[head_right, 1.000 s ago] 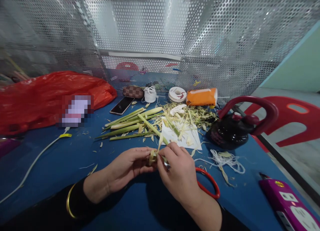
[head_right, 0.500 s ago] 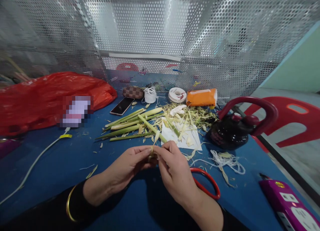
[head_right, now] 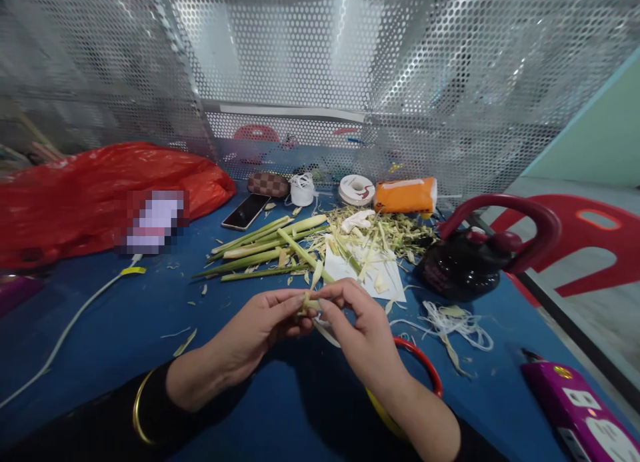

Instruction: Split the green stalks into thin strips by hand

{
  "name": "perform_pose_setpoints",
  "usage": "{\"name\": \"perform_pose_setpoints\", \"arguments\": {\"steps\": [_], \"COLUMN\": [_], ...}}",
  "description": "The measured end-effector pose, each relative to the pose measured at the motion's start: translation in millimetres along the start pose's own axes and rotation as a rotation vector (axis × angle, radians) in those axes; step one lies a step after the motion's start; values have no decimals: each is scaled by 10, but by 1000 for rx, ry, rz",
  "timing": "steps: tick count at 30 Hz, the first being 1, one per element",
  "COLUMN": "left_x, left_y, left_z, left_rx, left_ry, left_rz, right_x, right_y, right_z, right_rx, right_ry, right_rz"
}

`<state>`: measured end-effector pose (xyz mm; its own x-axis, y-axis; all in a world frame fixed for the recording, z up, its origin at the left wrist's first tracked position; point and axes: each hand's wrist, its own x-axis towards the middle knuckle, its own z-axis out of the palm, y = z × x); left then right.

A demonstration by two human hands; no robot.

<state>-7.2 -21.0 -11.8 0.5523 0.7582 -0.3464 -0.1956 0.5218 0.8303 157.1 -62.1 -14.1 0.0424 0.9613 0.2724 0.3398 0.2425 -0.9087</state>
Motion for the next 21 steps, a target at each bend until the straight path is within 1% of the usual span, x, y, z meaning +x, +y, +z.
{"name": "perform_pose_setpoints", "arguments": {"steps": [3,5,7,9,13,15,17,19,21], "left_x": [-2,-7,-12,-14,-16,-16,-20,-28,-41], "left_y": [-2,-12,-26,-41,-59,-63,-62,-55,-43], "left_z": [7,19,29,32,37,47,62,78,88], "left_rx": [5,25,39,38,74,102,100,76,66], "left_ry": [30,51,65,82,109,101,75,32,-15], "left_rz": [-21,-27,-29,-38,-41,-43,-56,-72,-75], "right_x": [-6,-28,-51,-64,-52,-37,-25,-19,-17], "right_y": [53,75,73,47,-7,-8,6,25,41], "right_z": [27,57,73,59,-7,-15,0,21,31], "right_rx": [-16,-34,-72,-153,-417,-508,-533,-534,-547], "right_ry": [8,1,-13,-27,3,-50,-121,-138,-120], "right_rz": [59,54,14,-76,-326,-409,-434,-410,-372]}}
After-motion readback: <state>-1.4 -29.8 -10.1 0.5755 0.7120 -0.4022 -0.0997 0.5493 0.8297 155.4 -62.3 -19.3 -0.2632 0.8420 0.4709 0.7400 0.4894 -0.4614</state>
